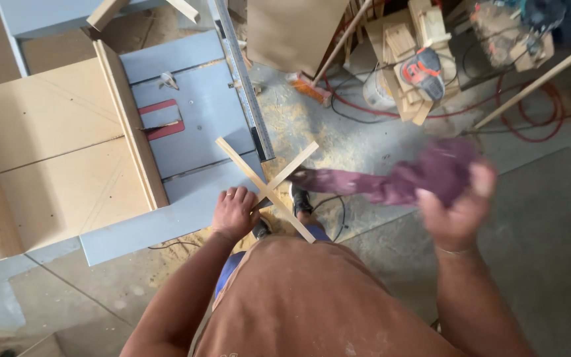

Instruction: Sanding wooden components and assembling a decorative structure on a workbench.

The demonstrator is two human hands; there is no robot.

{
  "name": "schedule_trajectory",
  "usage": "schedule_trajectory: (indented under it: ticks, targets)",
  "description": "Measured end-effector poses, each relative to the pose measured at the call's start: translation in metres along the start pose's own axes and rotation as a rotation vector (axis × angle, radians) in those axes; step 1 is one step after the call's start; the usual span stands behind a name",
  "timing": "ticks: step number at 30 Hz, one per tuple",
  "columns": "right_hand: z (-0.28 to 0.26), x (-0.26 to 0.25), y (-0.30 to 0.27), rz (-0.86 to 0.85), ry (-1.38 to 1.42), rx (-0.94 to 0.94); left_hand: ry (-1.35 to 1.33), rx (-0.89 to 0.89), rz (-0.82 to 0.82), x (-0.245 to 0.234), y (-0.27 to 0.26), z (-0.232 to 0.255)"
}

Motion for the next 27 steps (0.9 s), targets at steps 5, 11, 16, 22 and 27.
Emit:
schedule_trajectory:
  ticks: [5,11,16,22,27]
  targets:
    - [0.096,-0.034,-0.014,0.222,0.233,0.317,-0.105,-0.216,-0.033,-0.005,-0.013,-0.019]
    - [0.152,0.056,-0.045,0.180,0.786,0.786,-0.161,-0.336,0.293,-0.120,-0.020,-0.037]
    - [-0.006,0.129,0.011,-0.332,1.048,0.433,-0.395,-0.877,0.418,-0.204,-0.072,-0.091]
    - [-0.072,0.171,0.041,-0.605,1.343,0.467,-0.735,-1.072,0.919,-0.275,-0.158,-0.103]
    - [-0.142,0.193,0.091,-0.655,1.558,0.305,-1.260,-0.998,1.229,-0.244,-0.197,-0.111]
Point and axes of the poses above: each hand's wrist, its own y-axis towards the middle knuckle, its own x-axis out of the palm, z = x × y, the point moved 10 cm from there along y, towards the middle knuckle, and after that the axes turned 9 degrees about -y, right-handed, at the moved point
